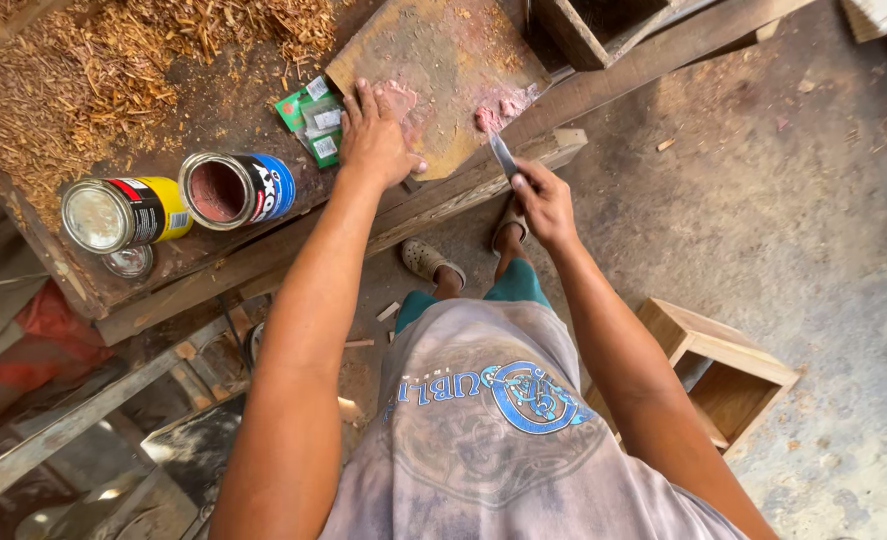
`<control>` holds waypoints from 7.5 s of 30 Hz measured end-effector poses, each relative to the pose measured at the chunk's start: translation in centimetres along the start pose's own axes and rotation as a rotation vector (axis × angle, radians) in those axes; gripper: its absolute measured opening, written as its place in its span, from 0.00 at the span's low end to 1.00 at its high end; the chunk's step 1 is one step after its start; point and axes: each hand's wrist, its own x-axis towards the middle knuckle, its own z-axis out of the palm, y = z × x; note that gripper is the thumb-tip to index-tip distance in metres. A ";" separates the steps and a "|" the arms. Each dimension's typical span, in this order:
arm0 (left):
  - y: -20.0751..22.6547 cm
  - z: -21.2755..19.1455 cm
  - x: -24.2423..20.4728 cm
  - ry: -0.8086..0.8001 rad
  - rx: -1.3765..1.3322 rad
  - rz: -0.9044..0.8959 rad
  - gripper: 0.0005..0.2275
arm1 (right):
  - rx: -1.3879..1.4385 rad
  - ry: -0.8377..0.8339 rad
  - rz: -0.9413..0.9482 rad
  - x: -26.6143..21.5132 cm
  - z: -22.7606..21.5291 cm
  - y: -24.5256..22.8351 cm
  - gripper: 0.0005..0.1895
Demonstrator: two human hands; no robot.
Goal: The person uses a putty knife to mix a pink paste on a wooden board, then adds small amounts of liquid from two different paint cans and continues mixing. The mixed paste is then applied into the compartments of a small wooden organizer.
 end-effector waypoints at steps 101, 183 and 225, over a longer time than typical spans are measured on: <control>-1.0 1.6 1.4 -0.031 -0.065 -0.003 0.58 | -1.061 0.103 -0.325 -2.7 0.7 -6.3 0.30; -46.8 5.7 -19.9 1.115 -0.741 -0.636 0.37 | -0.383 0.184 0.213 -12.9 -4.9 -2.6 0.18; 1.5 -0.3 0.5 -0.026 0.034 -0.023 0.47 | -0.026 -0.086 0.093 -0.2 -5.0 5.9 0.15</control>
